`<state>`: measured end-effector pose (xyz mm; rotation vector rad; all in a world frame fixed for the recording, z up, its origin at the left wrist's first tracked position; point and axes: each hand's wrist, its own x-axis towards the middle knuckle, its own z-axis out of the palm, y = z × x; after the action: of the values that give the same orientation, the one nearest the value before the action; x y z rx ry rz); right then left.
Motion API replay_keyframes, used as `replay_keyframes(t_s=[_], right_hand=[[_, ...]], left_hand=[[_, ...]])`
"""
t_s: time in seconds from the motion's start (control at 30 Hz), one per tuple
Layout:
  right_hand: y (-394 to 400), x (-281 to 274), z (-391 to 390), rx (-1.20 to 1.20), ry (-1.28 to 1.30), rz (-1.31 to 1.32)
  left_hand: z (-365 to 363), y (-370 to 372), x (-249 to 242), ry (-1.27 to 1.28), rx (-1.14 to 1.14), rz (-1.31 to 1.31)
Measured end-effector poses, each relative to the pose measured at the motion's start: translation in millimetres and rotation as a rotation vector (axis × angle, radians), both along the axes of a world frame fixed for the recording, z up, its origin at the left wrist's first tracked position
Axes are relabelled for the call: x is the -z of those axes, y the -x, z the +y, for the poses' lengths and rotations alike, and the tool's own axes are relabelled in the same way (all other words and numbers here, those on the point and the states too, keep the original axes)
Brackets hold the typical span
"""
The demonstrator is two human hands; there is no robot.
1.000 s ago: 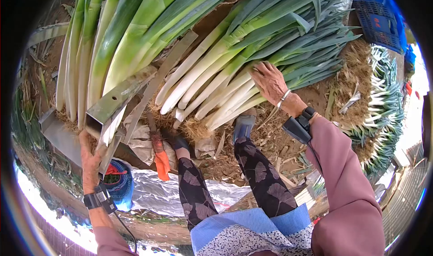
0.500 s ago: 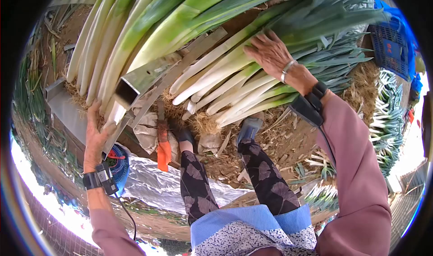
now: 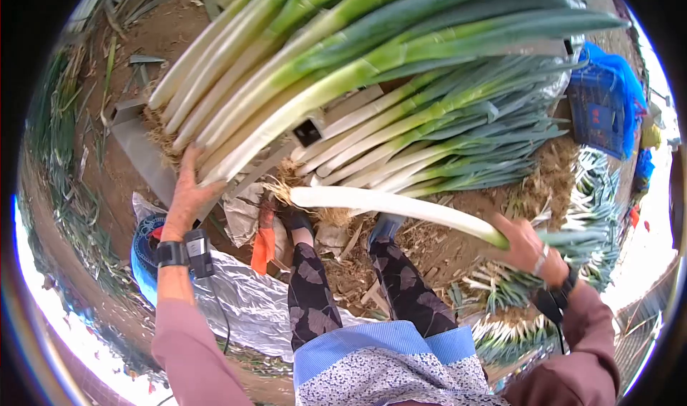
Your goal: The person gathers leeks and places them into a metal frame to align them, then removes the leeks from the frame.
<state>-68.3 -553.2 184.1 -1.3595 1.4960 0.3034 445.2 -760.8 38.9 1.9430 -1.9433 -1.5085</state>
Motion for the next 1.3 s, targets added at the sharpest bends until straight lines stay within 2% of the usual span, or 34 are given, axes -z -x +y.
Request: replay_keyframes(t_s=[0.07,0.13,0.2,0.27,0.33,0.37,0.5,0.67,0.8,0.9,1.13,1.2,1.3], right_hand=[[15.8,-31.0,16.9,0.009,0.195,0.126],[38.3,-63.7,11.0,-0.055,0.391,0.421],[85.3,-84.9,-2.5,0.036,0.458,0.619],[78.8,-110.3,-66.9,-0.329,0.931,0.676],[53.3,-130.0,-127.6,-0.340,0.976,0.676],[26.4,-137.6,-158.8,-0.235,0.897,0.615],[-45.0,-126.5,-253.8,-0.661,0.890,0.609],[-140.2,-67.3,-306.4,-0.860,0.726,0.549],[-151.9,-21.1,-319.8,-0.891,0.701,0.467],[-167.0,-5.2,-332.4,-0.822,0.434,0.492],[-170.2,12.9,-353.2,-0.871,0.441,0.390],[-200.0,-5.8,-366.0,-0.718,-0.014,0.489],[-196.4,9.4,-379.4,-0.755,0.020,0.489]], left_hand=[[0.9,-2.6,3.3,0.044,0.043,0.026],[4.6,-10.4,18.4,0.207,0.144,-0.007],[7.0,-13.8,29.9,0.301,0.170,0.032],[8.7,-10.9,29.4,0.306,0.193,-0.017],[10.1,-6.7,29.0,0.271,0.163,-0.028],[12.0,-6.0,29.8,0.288,0.139,-0.031],[14.3,-1.7,21.7,0.097,0.120,-0.089],[11.5,8.5,-1.6,0.012,0.082,-0.108],[10.9,11.6,-6.0,-0.024,0.108,-0.139],[13.1,12.6,-2.2,0.064,0.090,-0.132],[15.3,14.2,-3.2,0.090,0.090,-0.123],[11.3,14.0,-9.8,0.090,0.114,-0.135],[10.7,15.5,-14.8,0.029,0.078,-0.111]])
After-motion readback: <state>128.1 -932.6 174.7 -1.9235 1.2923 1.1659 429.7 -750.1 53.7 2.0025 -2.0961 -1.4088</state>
